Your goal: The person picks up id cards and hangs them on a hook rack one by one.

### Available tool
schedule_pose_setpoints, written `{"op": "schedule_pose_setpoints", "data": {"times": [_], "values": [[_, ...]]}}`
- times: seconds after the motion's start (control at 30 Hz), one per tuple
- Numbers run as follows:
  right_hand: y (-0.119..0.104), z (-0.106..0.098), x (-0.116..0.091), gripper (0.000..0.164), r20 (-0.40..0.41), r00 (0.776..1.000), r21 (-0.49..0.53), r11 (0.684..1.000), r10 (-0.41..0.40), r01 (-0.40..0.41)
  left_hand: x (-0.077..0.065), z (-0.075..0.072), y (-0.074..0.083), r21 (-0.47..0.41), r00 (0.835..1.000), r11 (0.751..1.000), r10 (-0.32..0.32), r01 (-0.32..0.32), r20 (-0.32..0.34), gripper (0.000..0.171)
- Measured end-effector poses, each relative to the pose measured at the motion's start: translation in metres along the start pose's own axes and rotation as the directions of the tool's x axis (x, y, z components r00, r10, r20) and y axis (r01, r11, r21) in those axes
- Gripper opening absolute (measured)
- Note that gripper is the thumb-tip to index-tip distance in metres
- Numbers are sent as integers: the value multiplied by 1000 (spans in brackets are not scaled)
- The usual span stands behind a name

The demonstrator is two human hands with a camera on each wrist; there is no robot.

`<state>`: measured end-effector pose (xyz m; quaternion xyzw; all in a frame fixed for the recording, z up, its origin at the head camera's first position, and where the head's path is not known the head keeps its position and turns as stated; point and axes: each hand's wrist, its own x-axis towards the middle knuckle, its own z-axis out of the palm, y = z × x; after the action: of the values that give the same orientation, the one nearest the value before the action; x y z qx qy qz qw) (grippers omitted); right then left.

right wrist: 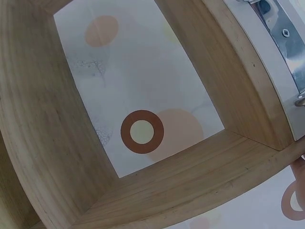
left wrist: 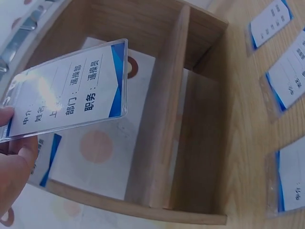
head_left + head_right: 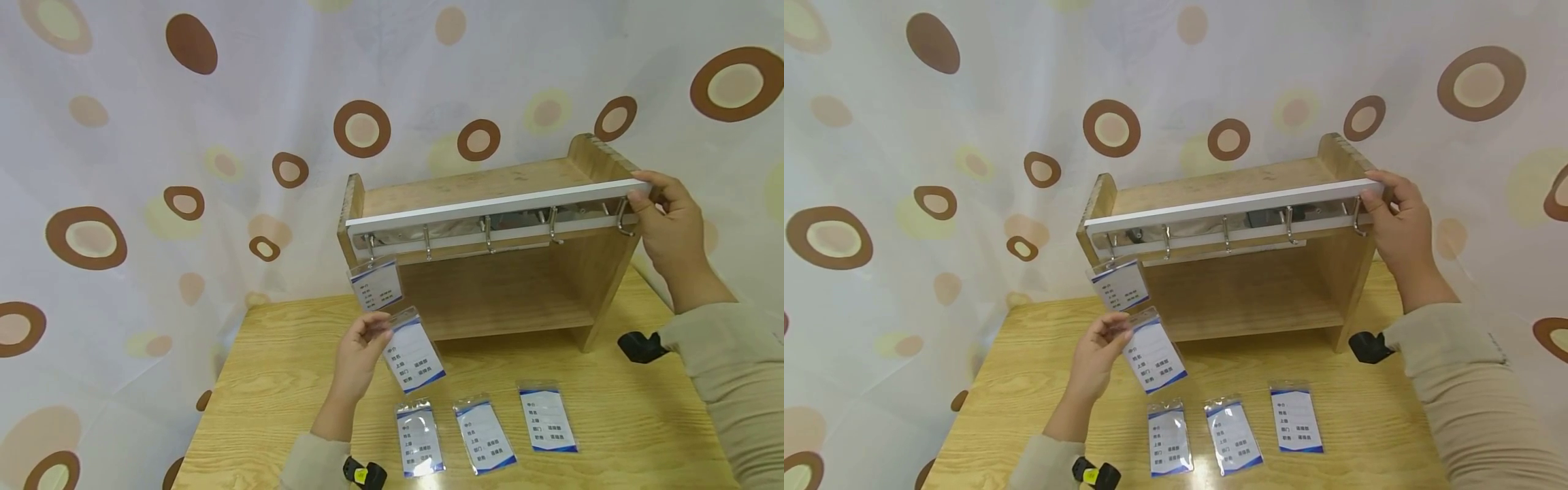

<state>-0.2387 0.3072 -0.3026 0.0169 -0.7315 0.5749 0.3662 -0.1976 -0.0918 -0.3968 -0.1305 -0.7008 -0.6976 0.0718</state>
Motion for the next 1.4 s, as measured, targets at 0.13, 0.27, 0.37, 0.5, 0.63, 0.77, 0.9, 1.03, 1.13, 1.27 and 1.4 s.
{"op": "schedule_pose_setpoints", "data": {"times": [0.13,0.27,0.37,0.5,0.63,0.77,0.9,1.03,1.13,1.27,1.4], "values": [[0,0,0,30,-2,1000,-6,1000,-7,7,5,7,9,-8,999,999,35,-35,24,26],[-1,0,0,30,-5,1000,-4,1000,-15,15,9,13,17,-15,997,998,62,-61,38,25],[-1,1,0,30,-5,1000,15,1000,-17,17,13,17,21,-35,995,996,80,-78,53,24],[-1,2,0,30,-8,1000,25,1000,-17,17,18,21,27,-52,991,993,109,-105,72,24],[0,2,0,30,-5,1000,14,1000,-14,14,22,24,33,-53,989,991,125,-121,78,24],[0,1,0,30,2,1000,8,1000,-17,17,26,27,38,-61,988,990,133,-129,81,24],[0,1,0,30,-1,1000,34,999,-14,14,30,29,43,-54,987,990,134,-130,86,24],[0,1,0,30,-10,1000,26,1000,-15,15,34,31,47,-39,983,988,154,-151,101,22],[1,1,0,30,-13,1000,3,1000,-14,14,36,31,50,-31,979,985,173,-170,110,22],[1,1,0,30,-17,1000,-4,1000,-14,14,40,32,52,-21,975,982,190,-189,113,23],[1,1,0,30,-20,1000,-1,1000,-19,19,44,33,54,7,972,977,209,-211,110,23]]}}
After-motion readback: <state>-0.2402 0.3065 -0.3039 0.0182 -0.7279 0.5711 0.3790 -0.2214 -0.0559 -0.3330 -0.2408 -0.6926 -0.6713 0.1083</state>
